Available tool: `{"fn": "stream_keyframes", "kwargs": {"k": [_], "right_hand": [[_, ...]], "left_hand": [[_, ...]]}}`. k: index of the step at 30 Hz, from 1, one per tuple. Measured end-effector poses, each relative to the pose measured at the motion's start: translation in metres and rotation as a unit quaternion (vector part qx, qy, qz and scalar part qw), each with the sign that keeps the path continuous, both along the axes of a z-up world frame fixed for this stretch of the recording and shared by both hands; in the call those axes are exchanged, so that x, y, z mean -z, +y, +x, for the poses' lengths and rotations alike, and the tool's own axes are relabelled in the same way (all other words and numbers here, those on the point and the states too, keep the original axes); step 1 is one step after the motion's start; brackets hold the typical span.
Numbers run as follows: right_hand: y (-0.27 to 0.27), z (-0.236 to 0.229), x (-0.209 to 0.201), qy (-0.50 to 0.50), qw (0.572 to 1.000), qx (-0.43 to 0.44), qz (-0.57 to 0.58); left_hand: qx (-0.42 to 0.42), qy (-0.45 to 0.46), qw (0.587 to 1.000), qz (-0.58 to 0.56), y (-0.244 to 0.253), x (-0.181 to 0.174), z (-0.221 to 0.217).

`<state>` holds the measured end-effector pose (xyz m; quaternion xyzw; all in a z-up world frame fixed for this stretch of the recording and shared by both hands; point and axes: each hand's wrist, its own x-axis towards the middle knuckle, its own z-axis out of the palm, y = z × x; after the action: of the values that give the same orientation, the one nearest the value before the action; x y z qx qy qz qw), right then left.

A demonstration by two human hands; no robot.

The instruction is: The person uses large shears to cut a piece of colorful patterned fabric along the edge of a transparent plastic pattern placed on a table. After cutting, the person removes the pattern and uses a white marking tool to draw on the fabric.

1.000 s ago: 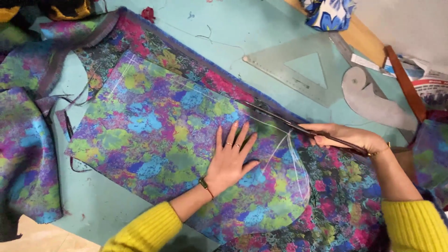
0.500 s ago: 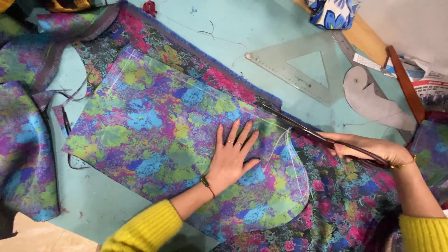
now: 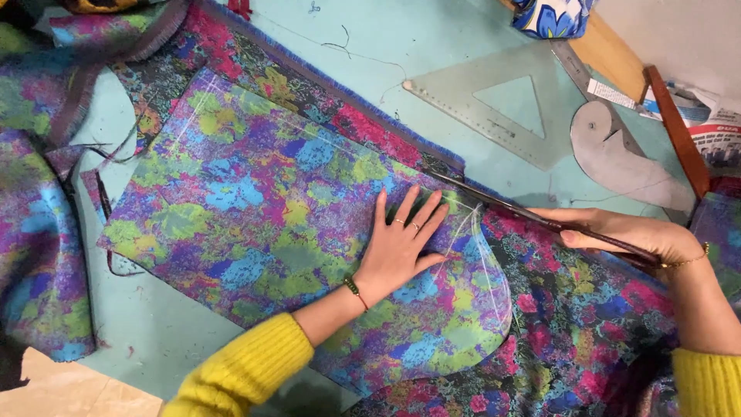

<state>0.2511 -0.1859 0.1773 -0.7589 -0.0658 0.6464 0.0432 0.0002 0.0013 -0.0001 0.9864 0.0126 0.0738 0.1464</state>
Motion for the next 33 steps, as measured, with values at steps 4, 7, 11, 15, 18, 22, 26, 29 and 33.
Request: {"fn": "stream_keyframes", "kwargs": {"k": [4, 7, 11, 15, 18, 22, 26, 29, 33], "right_hand": [[0.002, -0.003, -0.004, -0.001, 1.0, 0.0, 0.006], [0.007, -0.006, -0.008, -0.014, 1.0, 0.012, -0.006], [0.006, -0.008, -0.008, -0.019, 1.0, -0.007, 0.001], [-0.001, -0.006, -0.001, -0.016, 0.999, -0.029, 0.002], [-0.006, -0.005, 0.003, -0.032, 0.997, -0.069, 0.032], [-0.007, -0.006, 0.004, -0.039, 0.997, -0.06, 0.016], [-0.014, -0.004, 0.011, -0.048, 0.998, -0.045, 0.026], [0.001, -0.013, 0.0, -0.048, 0.999, 0.012, 0.015], [0.003, -0.013, 0.001, -0.05, 0.999, 0.019, 0.008]], "left_hand": [[0.01, 0.009, 1.0, -0.002, 0.003, -0.001, 0.001], [0.013, 0.016, 1.0, 0.0, 0.004, -0.003, 0.001], [0.014, 0.012, 1.0, -0.009, 0.005, -0.004, 0.0], [0.012, 0.012, 1.0, -0.008, 0.005, -0.004, 0.0], [0.011, 0.017, 1.0, -0.005, 0.005, -0.005, 0.0], [0.009, 0.011, 1.0, -0.006, 0.005, -0.007, 0.0], [0.008, 0.01, 1.0, -0.005, 0.006, -0.009, 0.0], [0.007, 0.012, 1.0, 0.005, 0.005, -0.006, 0.0], [0.004, 0.011, 1.0, 0.005, 0.004, -0.007, -0.001]]}}
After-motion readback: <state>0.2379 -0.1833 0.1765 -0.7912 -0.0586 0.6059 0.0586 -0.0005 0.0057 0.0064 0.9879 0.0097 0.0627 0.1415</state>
